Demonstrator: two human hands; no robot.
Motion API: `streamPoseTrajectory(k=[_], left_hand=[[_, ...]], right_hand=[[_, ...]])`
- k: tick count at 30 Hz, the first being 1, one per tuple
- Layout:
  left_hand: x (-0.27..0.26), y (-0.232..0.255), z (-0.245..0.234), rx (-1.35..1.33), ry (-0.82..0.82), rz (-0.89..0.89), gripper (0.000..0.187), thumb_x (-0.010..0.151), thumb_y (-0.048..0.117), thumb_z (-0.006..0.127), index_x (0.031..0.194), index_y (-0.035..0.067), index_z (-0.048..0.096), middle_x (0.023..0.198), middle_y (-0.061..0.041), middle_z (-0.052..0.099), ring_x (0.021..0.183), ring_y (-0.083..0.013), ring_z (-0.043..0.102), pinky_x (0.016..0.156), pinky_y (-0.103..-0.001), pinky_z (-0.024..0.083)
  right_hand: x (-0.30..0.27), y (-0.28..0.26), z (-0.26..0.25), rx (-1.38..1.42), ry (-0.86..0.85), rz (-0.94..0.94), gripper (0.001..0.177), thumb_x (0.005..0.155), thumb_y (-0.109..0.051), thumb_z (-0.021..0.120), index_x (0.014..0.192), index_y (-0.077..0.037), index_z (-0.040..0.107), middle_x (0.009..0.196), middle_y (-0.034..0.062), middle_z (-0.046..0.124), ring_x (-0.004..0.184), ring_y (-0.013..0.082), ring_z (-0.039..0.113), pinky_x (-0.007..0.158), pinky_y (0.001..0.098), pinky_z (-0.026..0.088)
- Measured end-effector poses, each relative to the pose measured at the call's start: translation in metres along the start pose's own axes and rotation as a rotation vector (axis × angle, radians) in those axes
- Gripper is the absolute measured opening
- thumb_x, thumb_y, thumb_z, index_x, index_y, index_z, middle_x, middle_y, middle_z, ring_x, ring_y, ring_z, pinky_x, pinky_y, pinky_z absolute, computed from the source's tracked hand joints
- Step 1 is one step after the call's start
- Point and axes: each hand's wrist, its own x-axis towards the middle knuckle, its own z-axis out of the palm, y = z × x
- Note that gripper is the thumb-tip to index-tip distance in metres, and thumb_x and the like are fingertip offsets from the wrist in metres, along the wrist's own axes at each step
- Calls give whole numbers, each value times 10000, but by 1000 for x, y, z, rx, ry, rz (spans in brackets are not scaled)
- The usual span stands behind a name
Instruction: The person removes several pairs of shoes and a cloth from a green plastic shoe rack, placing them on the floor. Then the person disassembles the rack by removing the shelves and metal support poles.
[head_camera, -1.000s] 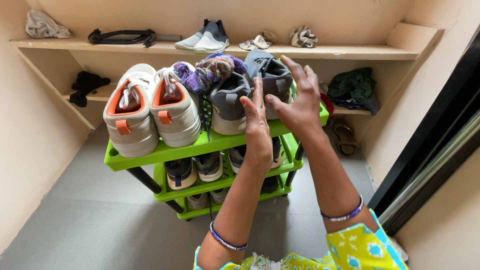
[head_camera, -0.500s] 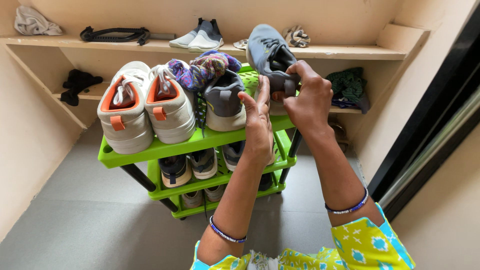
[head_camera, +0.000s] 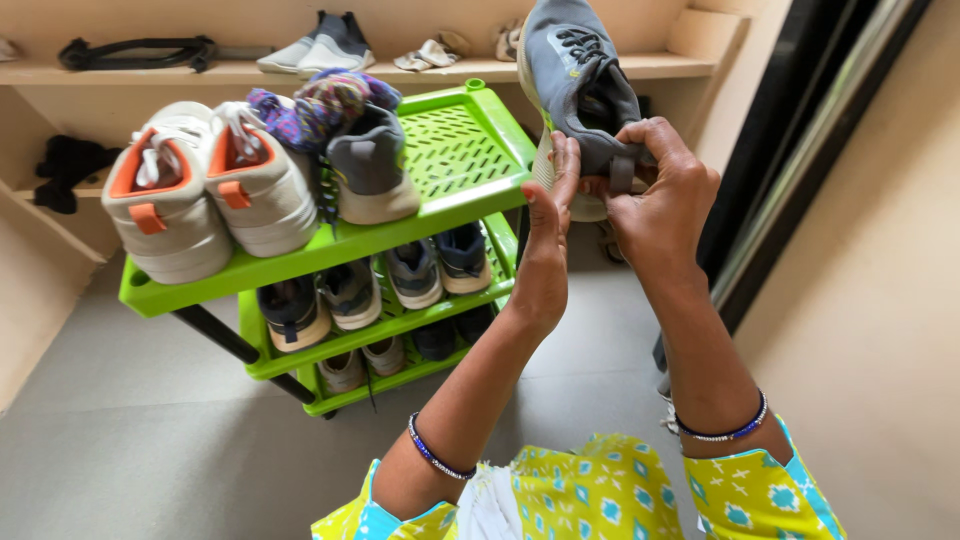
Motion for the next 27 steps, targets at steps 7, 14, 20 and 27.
streamPoseTrajectory(k=[7,14,20,27], left_hand=[[-28,-19,42,8,-94,-107,1126,929,844,62,1641,-28,103,1769,-163,-74,1642,-261,-113,1302,-411,-75],[-68,-64,66,145,-86,-265,1128,917,842,44,1628,-30,120,1749,-178,-43,1625,-275,-73,1290,-400,-37],[-92,-161,92,-135,293,-643,967,947,751,168,1609,49,235,1671,-147,282,1512,-268,263,1213,-346,165],[-161,-304,83,-204,566,-787,861,1035,656,276,1605,27,426,1464,-339,424,1272,-587,377,1114,-531,383]], right_hand=[[-41,28,-45,25,18,115,335,772,79,823,1060,-11,679,997,73,767,964,180,791,747,288,645],[-103,69,-63,-72,-11,224,344,745,27,887,1028,-28,698,917,80,771,886,166,790,716,299,603],[-176,121,-40,-128,-9,336,403,668,-25,928,999,-39,699,912,127,765,871,223,786,751,322,595],[-275,190,-5,-284,-51,377,442,573,-79,957,940,-65,711,980,158,764,900,272,772,800,357,603]])
